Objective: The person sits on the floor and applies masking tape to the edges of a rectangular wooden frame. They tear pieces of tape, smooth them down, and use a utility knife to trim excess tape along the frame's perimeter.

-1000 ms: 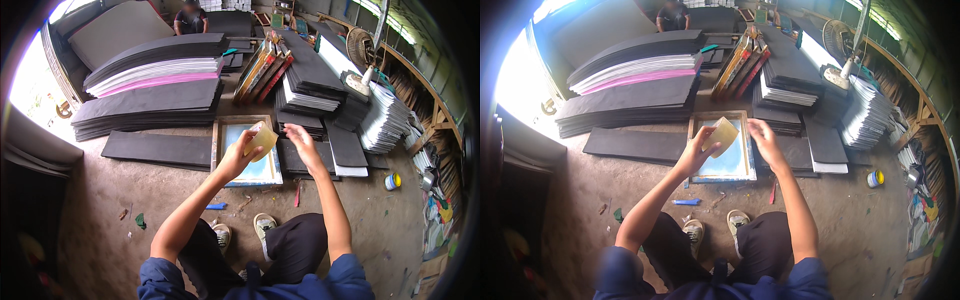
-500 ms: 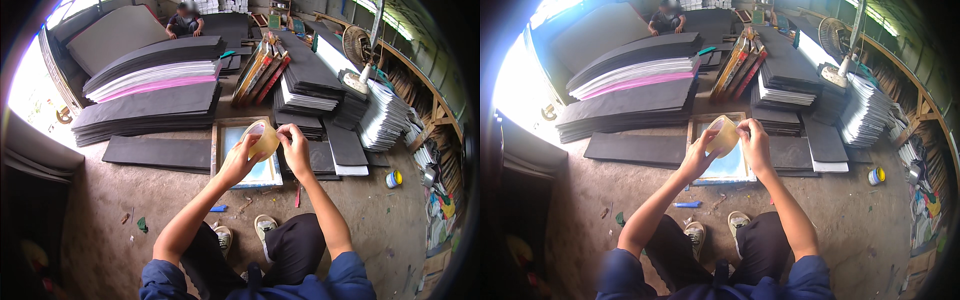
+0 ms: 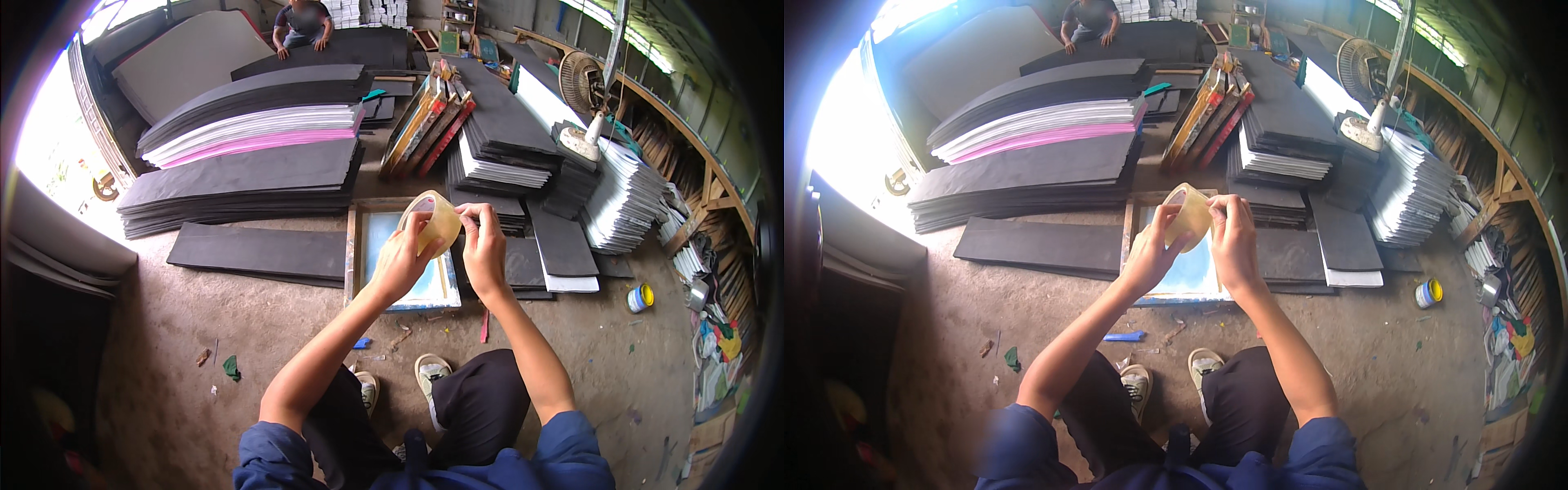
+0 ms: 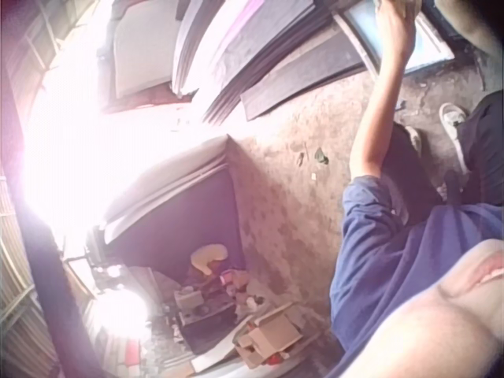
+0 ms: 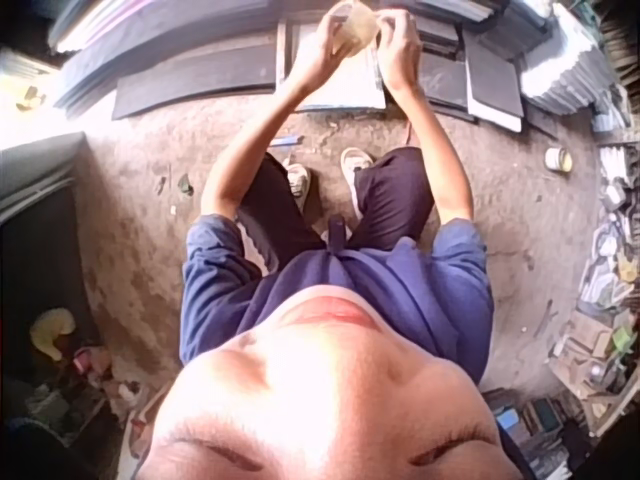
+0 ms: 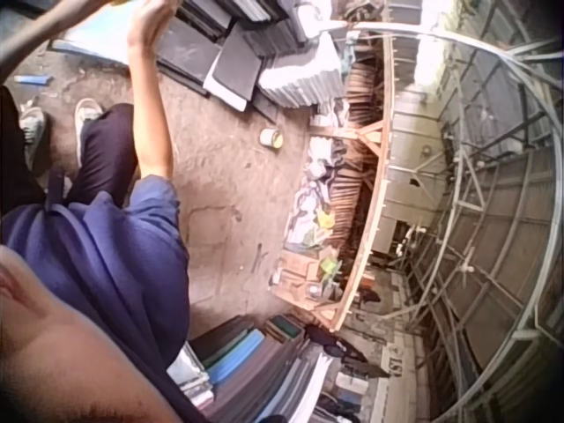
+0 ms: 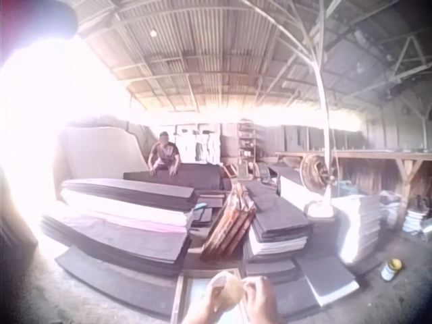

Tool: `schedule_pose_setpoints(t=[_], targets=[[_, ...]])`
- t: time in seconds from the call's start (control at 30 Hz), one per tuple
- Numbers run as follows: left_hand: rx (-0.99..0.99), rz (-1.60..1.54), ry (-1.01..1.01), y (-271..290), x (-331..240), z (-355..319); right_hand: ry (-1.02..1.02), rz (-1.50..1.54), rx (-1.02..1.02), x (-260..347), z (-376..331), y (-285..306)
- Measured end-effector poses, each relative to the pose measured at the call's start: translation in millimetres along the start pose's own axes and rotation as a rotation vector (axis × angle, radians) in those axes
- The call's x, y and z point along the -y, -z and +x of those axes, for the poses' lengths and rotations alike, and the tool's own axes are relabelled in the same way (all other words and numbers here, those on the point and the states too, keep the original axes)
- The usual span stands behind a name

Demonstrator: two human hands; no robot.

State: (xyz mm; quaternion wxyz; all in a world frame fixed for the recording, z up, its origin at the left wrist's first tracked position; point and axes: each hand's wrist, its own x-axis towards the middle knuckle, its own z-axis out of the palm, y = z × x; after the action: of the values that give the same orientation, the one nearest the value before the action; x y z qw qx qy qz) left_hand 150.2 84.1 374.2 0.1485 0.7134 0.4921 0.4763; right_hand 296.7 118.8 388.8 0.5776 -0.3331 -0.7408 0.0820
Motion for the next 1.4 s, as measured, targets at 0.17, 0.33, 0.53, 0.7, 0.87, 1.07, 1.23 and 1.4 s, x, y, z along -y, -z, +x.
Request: schedule_pose_setpoints(t=[0.17,0.33,0.53,0.7,0.87,1.07,1.23,1.4], targets=[[-0.109,0.113,-0.127,-3.7,2.1,-1.6,-0.133,0.117,0.017,3.5,-2.8,-2.3],[-0.148,0.120,-0.125,-1.6,3.5,-1.2,-0.213,0.150,0.065,8.6,2.5,-3.1],[-0.110,0.220,-0.149,0.1,10.2,-10.3,-0.272,0.354,0.139,6.9,3.8,0.6],[-0.159,0.246,-0.207,-7.1,4.6,-9.3,-0.236,-0.048,0.166,8.7,8.0,5.4],[-0.227,0.225,-0.222,-11.2,-0.4,-2.4,0.000,-0.311,-0.070,16.7,9.3,5.2],[-0.201,0.213,-0.221,-9.9,0.7,-3.8,-0.028,-0.289,-0.059,7.6,9.3,7.6],[-0.105,0.179,-0.158,-3.9,-3.6,-5.2,-0.090,0.013,0.080,-17.5,11.0,2.4],[-0.147,0.277,-0.285,0.8,4.3,-3.8,-0.184,0.304,0.080,-19.4,11.2,-6.8]])
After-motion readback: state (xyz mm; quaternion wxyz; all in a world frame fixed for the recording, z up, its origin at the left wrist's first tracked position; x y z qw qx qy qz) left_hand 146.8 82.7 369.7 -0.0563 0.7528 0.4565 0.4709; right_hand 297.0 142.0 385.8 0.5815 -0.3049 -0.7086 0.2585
